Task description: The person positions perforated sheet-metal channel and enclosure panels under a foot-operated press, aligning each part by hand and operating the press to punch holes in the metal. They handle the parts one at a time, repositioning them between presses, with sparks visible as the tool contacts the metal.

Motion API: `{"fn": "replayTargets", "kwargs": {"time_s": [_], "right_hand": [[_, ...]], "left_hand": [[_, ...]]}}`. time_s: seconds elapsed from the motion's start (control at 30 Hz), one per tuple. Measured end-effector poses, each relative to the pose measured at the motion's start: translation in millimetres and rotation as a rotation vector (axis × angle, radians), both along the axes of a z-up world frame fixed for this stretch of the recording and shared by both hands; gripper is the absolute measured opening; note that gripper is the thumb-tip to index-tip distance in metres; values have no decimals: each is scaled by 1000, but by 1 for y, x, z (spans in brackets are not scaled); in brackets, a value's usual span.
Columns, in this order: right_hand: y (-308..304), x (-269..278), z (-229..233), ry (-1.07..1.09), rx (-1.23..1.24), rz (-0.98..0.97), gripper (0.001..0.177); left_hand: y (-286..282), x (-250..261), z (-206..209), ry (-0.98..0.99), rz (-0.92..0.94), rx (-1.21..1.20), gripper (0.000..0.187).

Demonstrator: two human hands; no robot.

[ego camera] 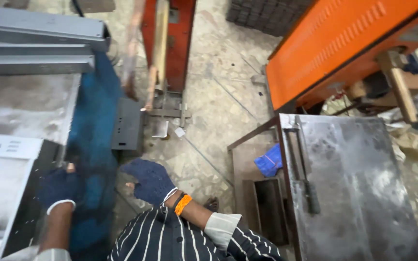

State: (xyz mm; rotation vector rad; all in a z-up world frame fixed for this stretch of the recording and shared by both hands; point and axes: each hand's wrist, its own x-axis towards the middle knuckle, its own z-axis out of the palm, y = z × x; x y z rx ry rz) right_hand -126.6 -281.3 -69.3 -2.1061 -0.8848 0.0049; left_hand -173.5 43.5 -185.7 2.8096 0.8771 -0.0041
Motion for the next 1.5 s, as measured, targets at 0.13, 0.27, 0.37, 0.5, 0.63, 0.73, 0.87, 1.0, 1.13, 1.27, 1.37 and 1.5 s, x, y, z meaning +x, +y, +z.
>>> {"fn": "replayTargets", "kwargs": {"time_s": [0.13, 0.27, 0.37, 0.5, 0.63, 0.73, 0.87, 1.0, 1.13, 1.27, 1.37, 1.5], "right_hand": [[26, 1, -9, -1, 39, 53, 54], [34, 4, -10, -6, 41, 24, 50], [32, 0, -12, -31, 51, -32, 48], [20, 3, 16, 121, 81, -93, 47], [5, 13, 6, 250, 61, -160, 44], [-19, 24, -14, 258, 46, -250, 43], [-64, 41, -58, 496, 201, -432, 49], [-125, 56, -93, 773, 403, -591, 56], [-203, 56, -99, 1101, 732, -316, 58], [-224, 35, 2, 1248, 914, -90, 62], [-228, 34, 42, 1197, 848, -111, 61], [-219, 30, 63, 1097, 793, -86, 53]], "left_hand": [[41, -16, 33, -92, 106, 231, 51], [103, -23, -30, 210, 145, 59, 54], [85, -12, -10, 318, 234, -110, 55], [60, 14, 0, 300, 104, -155, 46], [-9, 45, 15, 278, -4, -263, 42], [-85, 59, 58, 280, -151, -222, 41], [-175, 72, 77, 216, -436, -230, 33], [-267, 81, 94, 70, -632, -391, 31], [-346, 74, 188, 6, -739, -502, 36], [-390, 58, 272, 15, -731, -650, 41], [-392, 50, 291, -62, -677, -764, 44], [-352, 38, 249, -266, -443, -953, 47]]}}
